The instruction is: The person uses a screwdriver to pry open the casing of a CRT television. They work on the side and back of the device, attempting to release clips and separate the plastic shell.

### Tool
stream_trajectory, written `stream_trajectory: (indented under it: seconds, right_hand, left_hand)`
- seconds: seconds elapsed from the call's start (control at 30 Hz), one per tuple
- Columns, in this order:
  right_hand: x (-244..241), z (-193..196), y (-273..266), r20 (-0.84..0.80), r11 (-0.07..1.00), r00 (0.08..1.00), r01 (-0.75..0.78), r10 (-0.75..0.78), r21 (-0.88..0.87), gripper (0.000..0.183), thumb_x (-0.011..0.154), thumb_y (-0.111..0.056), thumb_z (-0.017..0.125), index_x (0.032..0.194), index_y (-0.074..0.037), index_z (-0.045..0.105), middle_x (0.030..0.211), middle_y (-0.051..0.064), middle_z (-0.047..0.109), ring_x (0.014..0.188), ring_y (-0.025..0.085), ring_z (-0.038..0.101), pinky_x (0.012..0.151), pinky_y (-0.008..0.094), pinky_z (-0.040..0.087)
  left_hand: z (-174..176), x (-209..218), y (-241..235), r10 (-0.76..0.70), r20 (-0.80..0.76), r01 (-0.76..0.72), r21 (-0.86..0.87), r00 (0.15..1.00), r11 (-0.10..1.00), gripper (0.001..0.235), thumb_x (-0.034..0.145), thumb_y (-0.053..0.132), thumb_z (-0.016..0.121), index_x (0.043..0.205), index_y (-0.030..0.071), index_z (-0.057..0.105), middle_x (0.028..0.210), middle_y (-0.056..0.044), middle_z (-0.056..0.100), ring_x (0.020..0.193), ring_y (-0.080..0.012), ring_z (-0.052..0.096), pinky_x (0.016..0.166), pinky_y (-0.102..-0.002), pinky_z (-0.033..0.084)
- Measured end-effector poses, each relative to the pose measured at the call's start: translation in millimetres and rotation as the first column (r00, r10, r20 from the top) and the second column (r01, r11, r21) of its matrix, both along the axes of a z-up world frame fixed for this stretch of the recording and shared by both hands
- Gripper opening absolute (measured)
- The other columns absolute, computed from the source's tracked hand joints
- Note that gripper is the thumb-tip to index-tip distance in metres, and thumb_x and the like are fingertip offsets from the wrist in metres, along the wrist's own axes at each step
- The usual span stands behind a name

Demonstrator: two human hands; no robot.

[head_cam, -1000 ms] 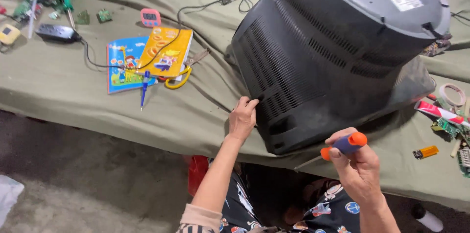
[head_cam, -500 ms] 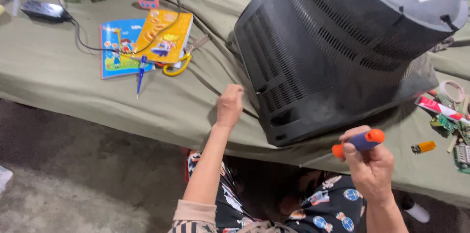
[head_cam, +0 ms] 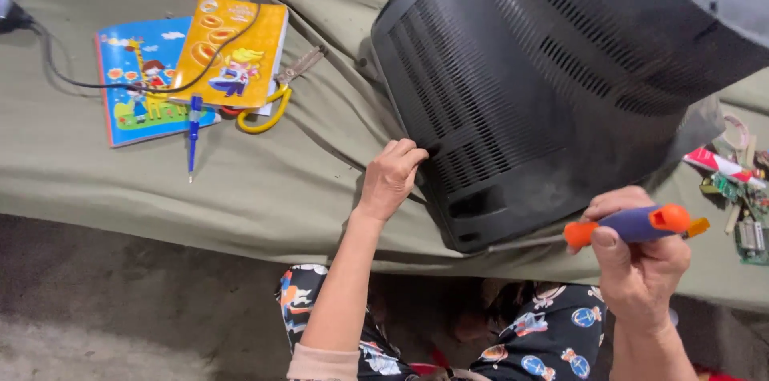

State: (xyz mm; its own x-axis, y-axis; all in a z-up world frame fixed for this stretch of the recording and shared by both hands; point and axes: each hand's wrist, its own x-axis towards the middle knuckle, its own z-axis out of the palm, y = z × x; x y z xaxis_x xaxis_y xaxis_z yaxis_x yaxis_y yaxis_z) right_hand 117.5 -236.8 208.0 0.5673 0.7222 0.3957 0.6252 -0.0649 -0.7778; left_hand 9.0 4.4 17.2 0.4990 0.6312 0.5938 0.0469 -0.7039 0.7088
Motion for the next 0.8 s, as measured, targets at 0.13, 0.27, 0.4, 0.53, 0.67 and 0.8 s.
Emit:
stream_trajectory:
  seconds: [0.13,0.27,0.4,0.53,0.67,0.8]
  right_hand:
    - [2.4,3.6,14.1,0.052,1.0,0.999,0.001,-0.002,0.013,0.015,0.1,-0.016,0.058,0.099,-0.001,0.059,0.106,0.01,0.062,0.069,0.014,0.06,0.069,0.024,0.051]
    - [10.3,0.8,24.3,0.149,0.997,0.986,0.074,-0.078,0.031,0.017,0.103,-0.019,0.059,0.107,-0.002,0.056,0.107,0.011,0.063,0.078,0.013,0.056,0.078,0.025,0.049]
    - [11.7,-0.2,38.2,0.163,0.996,0.982,0.093,-0.093,0.004,0.015,0.103,-0.01,0.058,0.113,0.0,0.054,0.112,0.013,0.061,0.087,0.016,0.058,0.086,0.028,0.051]
    - [20.1,-5.9,45.0,0.213,0.995,0.972,0.102,-0.097,-0.013,0.019,0.104,-0.008,0.06,0.117,0.002,0.052,0.117,0.016,0.061,0.09,0.018,0.06,0.089,0.029,0.053]
    - [24.6,-12.7,51.2,0.289,0.994,0.952,0.111,-0.102,-0.016,0.021,0.104,-0.01,0.059,0.119,0.003,0.052,0.111,0.018,0.061,0.087,0.022,0.061,0.089,0.033,0.056]
    - [29.2,-20.9,54.7,0.31,0.994,0.946,0.104,-0.088,-0.034,0.026,0.101,-0.016,0.06,0.116,0.002,0.05,0.108,0.018,0.06,0.083,0.022,0.064,0.084,0.031,0.059]
  left_hand:
    - [1.8,2.3,-4.6,-0.011,-0.001,0.01,-0.02,1.0,1.0,0.025,0.081,-0.007,0.067,0.101,0.008,0.069,0.094,0.001,0.062,0.083,-0.0195,0.059,0.073,-0.035,0.053]
    - [7.4,-1.4,-0.9,0.009,-0.038,-0.009,-0.011,0.999,1.0,0.022,0.083,-0.006,0.061,0.101,0.006,0.063,0.094,-0.004,0.058,0.083,-0.0237,0.058,0.072,-0.04,0.051]
    - [1.1,-10.3,10.3,0.029,-0.094,-0.036,-0.073,0.995,0.997,0.022,0.081,-0.008,0.059,0.098,0.005,0.062,0.093,-0.006,0.056,0.083,-0.0268,0.058,0.073,-0.042,0.05]
    - [4.3,-11.2,11.9,0.234,-0.125,-0.242,-0.058,0.964,0.968,0.032,0.072,-0.009,0.059,0.1,0.006,0.064,0.099,-0.008,0.062,0.086,-0.0281,0.06,0.076,-0.039,0.051]
    - [18.4,-8.7,7.3,0.386,-0.088,-0.389,-0.014,0.918,0.921,0.034,0.072,-0.007,0.066,0.101,0.011,0.07,0.118,-0.01,0.057,0.103,-0.0307,0.055,0.091,-0.043,0.047]
    - [17.8,-5.9,0.7,0.052,-0.085,-0.057,-0.05,0.995,0.997,0.048,0.072,-0.009,0.064,0.116,0.009,0.07,0.114,-0.01,0.056,0.093,-0.0261,0.052,0.081,-0.039,0.049]
